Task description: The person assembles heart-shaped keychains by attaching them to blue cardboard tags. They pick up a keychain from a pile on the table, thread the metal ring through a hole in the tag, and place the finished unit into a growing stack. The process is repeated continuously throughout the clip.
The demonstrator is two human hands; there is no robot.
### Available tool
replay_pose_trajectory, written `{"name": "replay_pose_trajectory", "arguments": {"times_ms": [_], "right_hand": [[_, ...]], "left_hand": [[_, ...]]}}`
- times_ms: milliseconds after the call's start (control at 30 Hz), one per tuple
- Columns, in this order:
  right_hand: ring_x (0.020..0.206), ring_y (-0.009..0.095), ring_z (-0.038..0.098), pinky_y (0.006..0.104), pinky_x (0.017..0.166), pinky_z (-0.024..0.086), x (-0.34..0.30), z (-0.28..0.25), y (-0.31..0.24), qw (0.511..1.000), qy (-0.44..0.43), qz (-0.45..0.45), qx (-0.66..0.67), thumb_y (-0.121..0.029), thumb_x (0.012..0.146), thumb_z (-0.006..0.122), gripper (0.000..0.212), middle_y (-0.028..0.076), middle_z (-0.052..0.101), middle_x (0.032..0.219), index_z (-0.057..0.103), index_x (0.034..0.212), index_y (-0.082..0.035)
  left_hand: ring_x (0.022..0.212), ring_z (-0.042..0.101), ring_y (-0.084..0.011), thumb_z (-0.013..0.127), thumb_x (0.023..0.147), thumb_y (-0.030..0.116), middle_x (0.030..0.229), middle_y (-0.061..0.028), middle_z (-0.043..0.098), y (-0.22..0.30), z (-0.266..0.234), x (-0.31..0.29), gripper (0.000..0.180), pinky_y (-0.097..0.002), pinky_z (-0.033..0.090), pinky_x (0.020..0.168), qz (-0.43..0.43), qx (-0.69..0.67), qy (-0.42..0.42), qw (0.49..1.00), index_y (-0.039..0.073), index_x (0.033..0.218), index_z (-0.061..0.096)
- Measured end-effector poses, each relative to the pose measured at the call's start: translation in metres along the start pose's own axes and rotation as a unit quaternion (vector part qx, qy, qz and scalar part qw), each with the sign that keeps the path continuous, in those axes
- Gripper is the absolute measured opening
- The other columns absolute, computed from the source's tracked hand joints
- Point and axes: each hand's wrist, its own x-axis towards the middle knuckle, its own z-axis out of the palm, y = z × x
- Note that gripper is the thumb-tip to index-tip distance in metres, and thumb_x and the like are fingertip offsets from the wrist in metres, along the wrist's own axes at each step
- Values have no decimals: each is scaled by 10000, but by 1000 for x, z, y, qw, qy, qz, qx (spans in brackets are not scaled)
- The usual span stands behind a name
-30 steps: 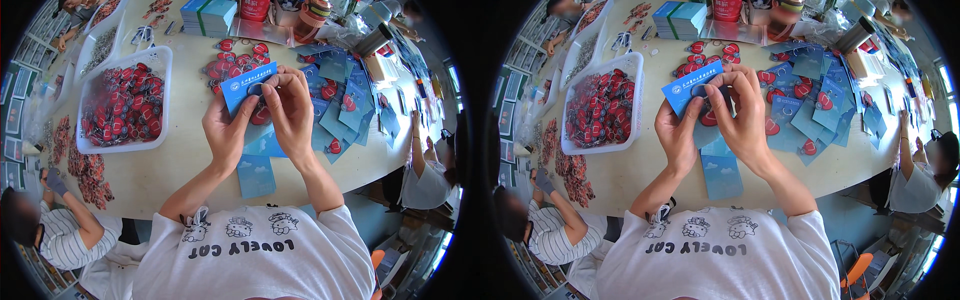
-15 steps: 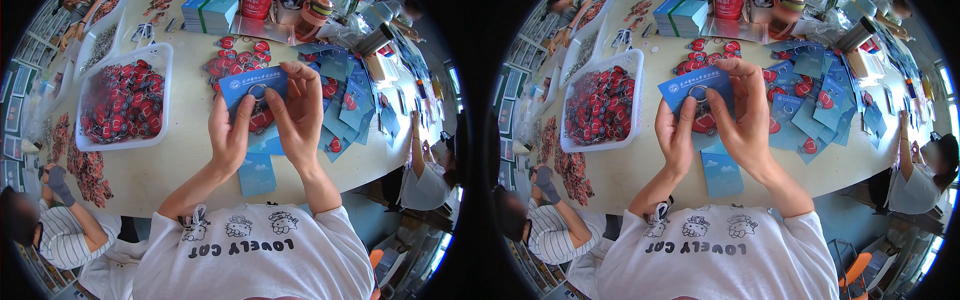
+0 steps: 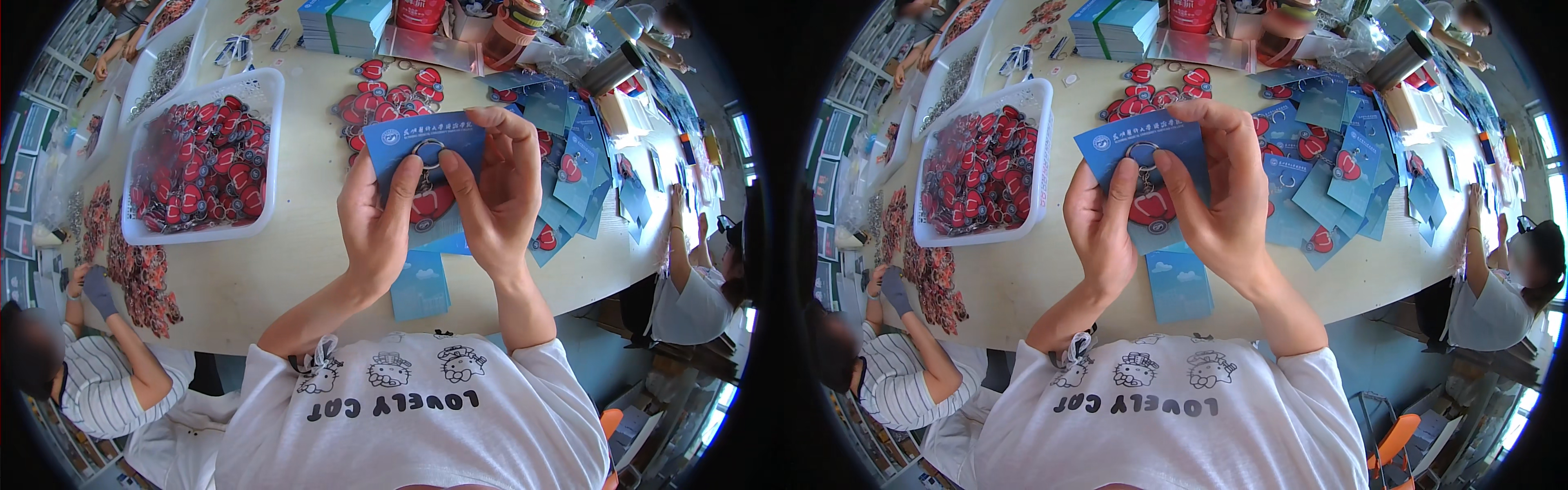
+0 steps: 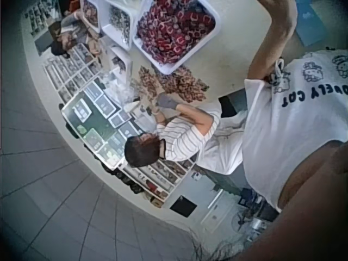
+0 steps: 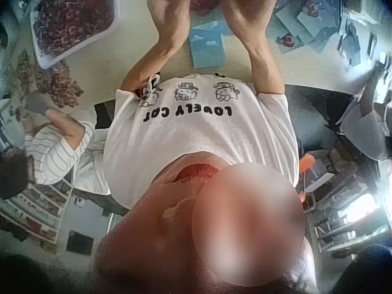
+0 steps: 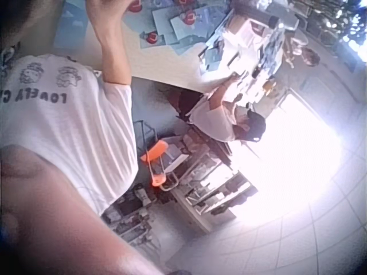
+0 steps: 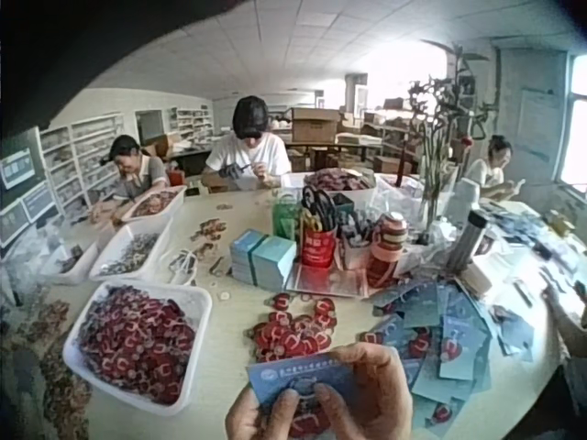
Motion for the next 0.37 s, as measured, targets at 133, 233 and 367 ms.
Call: {"name": "replay_pose_trajectory", "arguments": {"times_ms": [133, 233, 367], "right_hand": [[1061, 155, 556, 259, 901, 450, 2, 0, -4, 998, -25, -7, -51, 140, 836, 538, 424, 117, 509, 1198, 421, 1231, 42], [1084, 160, 551, 265, 914, 446, 2, -5, -5, 994, -61, 8, -93, 143, 830, 514, 446, 124, 503, 1225, 417, 1251, 32], [1138, 173, 526, 267, 943, 425, 3, -10, -1, 994, -74, 44, -65, 102, 835, 549, 459, 132, 502, 1234, 412, 1266, 22]], "left_hand": [[969, 552, -95, 510, 977, 81, 1097, -61, 576, -1, -1, -2, 251, -245, 460, 843, -23, -19, -10, 1000, -16, 1208, 502], [961, 555, -99, 505, 975, 69, 1089, -58, 581, 3, 5, 3, 272, -241, 457, 842, -18, -14, 15, 1000, -9, 1233, 471], [1012, 532, -110, 525, 965, 67, 1180, -81, 539, -3, -5, -1, 343, -234, 446, 856, -56, -26, -37, 997, 4, 1284, 419]]}}
